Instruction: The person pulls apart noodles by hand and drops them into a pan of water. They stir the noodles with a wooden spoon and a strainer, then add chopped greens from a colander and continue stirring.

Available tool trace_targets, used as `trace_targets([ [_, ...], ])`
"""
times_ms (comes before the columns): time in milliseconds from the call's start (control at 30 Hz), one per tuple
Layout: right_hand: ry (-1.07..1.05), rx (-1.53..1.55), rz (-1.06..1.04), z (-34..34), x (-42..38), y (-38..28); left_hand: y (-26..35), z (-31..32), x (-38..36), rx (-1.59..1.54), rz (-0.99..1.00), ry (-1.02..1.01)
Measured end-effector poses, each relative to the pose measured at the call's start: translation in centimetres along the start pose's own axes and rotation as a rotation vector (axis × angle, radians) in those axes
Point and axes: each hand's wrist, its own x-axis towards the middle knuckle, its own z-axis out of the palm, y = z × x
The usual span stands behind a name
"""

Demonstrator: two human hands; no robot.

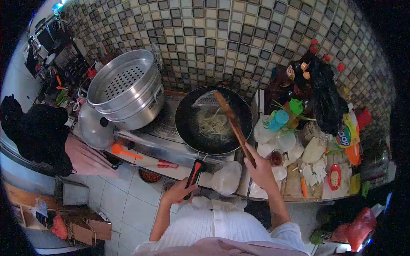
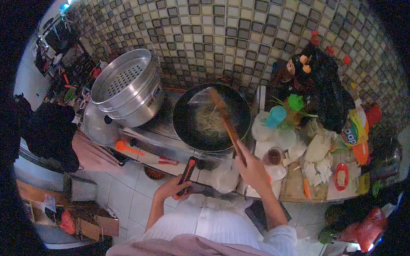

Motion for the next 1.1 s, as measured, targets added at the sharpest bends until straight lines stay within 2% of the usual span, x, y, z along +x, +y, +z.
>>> trace_targets([
  [67,0.051,-0.101,-0.006,1.6,1.5,1.9,0.2,0.1,-0.1,0.014,0.111,0.066],
  [100,0.1,-0.203,-0.015,2.1,2.0,2.3,0.8,0.0,-0.4,0.013,0.114,0.068],
  [133,0.1,-0.203,-0.017,2.4,2.0,2.2,1.7,-0.1,-0.8,-0.046,0.036,0.033],
  [200,-0.006,-0.32,0.211,3.4,2.0,1.6,2.0,-0.2,-0.9,-0.106,-0.04,0.004],
  [267,-0.053,-0.362,0.188,4.2,0.5,-0.3,1.0,-0.1,-0.5,0.053,0.056,0.056],
  [333,-0.087,-0.431,0.11,5.4,-0.9,-1.8,0.1,0.1,-0.1,0.036,0.057,0.062],
  [433,-0.083,-0.377,0.02,6.5,0.7,-2.3,0.7,0.1,-0.5,0.023,0.031,0.063],
  [533,0.005,-0.465,0.103,7.9,3.2,-0.5,0.8,0.2,-0.5,0.085,0.028,0.082],
  [633,0.072,-0.501,0.084,7.0,1.2,-1.9,1.1,0.0,-0.6,0.116,0.064,0.104],
  [733,-0.052,-0.608,0.108,6.2,-0.1,-2.8,2.8,-0.3,-1.3,0.008,0.027,0.057],
  [767,-0.052,-0.61,0.112,6.1,0.4,-2.6,3.2,-0.4,-1.3,-0.071,-0.022,0.014],
  [900,-0.079,-0.472,0.109,4.6,1.6,-3.1,1.3,-0.4,-0.1,-0.038,-0.05,-0.044],
  [967,-0.101,-0.438,0.084,3.0,1.4,-3.7,-0.9,0.5,0.3,0.09,0.151,0.102],
  [1000,-0.12,-0.376,0.075,2.0,1.4,-3.6,-0.1,0.2,-0.1,0.093,0.149,0.099],
  [1067,-0.135,-0.317,0.068,1.5,2.0,-3.3,2.3,-0.3,-0.9,-0.023,-0.039,0.01],
  [1100,-0.075,-0.309,0.043,1.9,2.5,-2.7,1.9,-0.3,-0.7,-0.025,-0.039,0.009],
])
